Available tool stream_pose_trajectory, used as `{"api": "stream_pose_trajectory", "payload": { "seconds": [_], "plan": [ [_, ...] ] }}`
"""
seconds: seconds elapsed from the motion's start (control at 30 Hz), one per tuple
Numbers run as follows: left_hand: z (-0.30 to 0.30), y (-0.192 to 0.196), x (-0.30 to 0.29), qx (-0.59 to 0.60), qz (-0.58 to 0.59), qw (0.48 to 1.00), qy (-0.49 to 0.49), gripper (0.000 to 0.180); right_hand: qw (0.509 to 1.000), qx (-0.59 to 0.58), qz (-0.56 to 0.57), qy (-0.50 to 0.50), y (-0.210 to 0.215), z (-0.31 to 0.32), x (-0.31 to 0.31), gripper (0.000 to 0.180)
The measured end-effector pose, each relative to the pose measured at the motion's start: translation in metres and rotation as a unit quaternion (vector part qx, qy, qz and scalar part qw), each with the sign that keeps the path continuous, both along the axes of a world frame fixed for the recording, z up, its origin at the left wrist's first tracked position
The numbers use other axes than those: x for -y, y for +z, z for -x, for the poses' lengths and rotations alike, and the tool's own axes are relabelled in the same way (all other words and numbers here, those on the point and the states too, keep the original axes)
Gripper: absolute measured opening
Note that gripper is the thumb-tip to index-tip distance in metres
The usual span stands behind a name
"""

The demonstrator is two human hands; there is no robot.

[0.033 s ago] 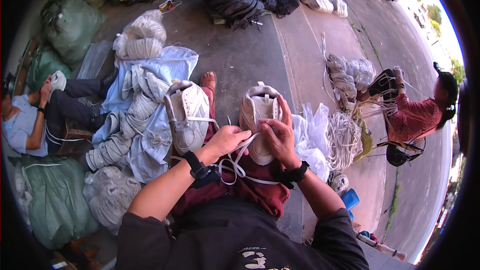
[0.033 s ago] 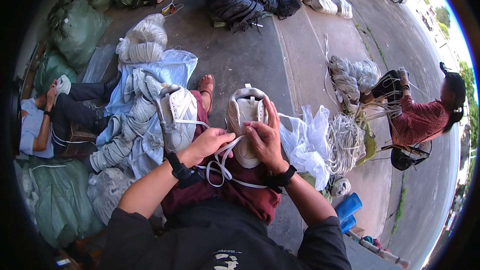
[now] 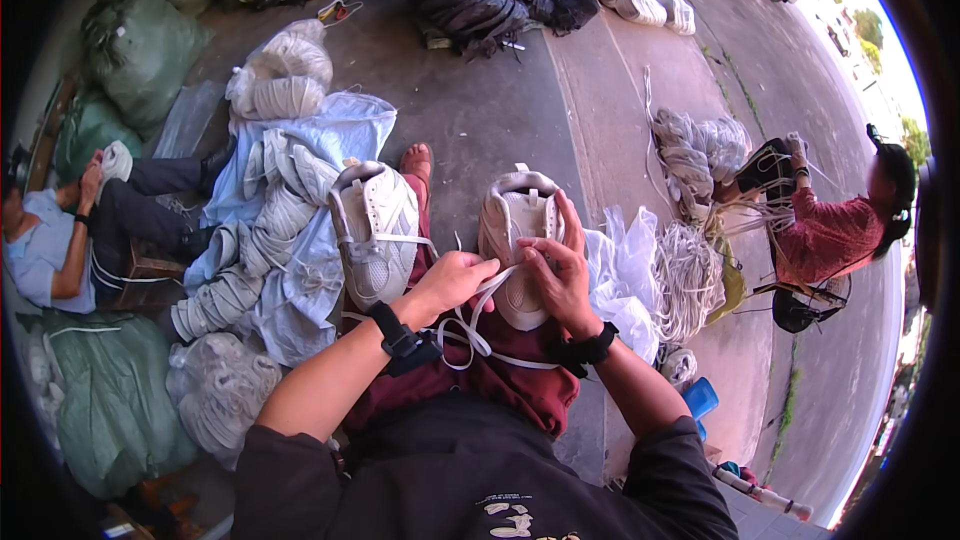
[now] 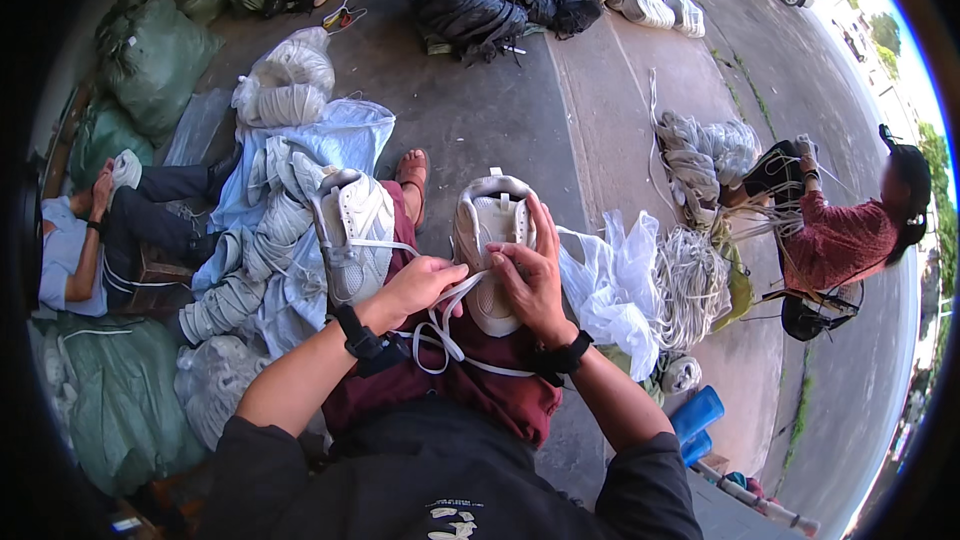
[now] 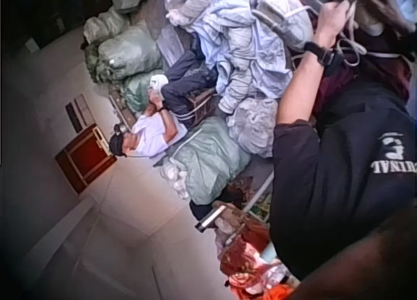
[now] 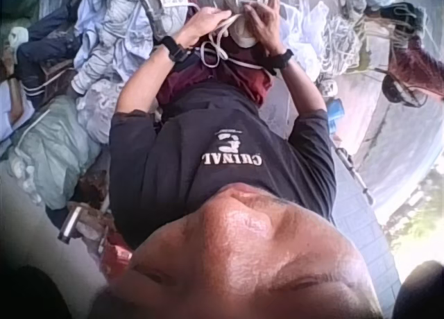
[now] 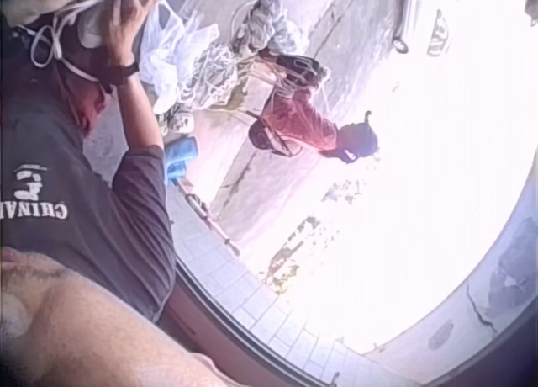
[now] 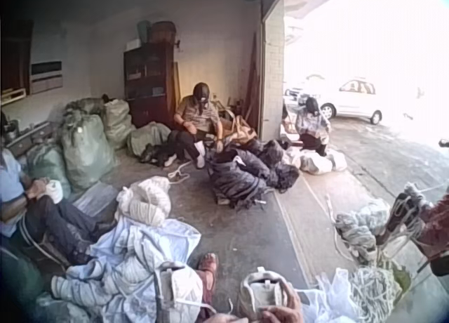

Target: Insert laces into a pair of white sneakers.

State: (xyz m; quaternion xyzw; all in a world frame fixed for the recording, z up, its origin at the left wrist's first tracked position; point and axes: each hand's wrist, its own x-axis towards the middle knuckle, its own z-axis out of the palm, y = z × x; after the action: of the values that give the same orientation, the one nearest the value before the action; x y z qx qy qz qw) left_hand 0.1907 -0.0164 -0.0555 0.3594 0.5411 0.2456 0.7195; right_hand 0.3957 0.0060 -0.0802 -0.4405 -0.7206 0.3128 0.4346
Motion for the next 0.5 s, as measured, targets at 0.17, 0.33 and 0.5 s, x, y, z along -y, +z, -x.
{"api": "stream_pose_trajectory", "payload": {
  "seconds": [0.17,0.33,0.5],
  "plan": [
    [-0.003,-0.003,-0.004,-0.067,-0.064,0.991,-0.098,0.033,1.000,0.002,0.002,0.004,0.004,0.001,0.002,0.015],
    [-0.005,-0.008,-0.001,-0.038,-0.128,0.988,-0.082,0.033,1.000,0.017,0.008,0.000,0.009,0.005,0.004,0.016],
    [-0.010,-0.016,-0.001,-0.116,-0.217,0.961,-0.125,0.036,1.000,0.000,0.003,0.010,0.002,0.002,0.000,0.014]
  ]
}}
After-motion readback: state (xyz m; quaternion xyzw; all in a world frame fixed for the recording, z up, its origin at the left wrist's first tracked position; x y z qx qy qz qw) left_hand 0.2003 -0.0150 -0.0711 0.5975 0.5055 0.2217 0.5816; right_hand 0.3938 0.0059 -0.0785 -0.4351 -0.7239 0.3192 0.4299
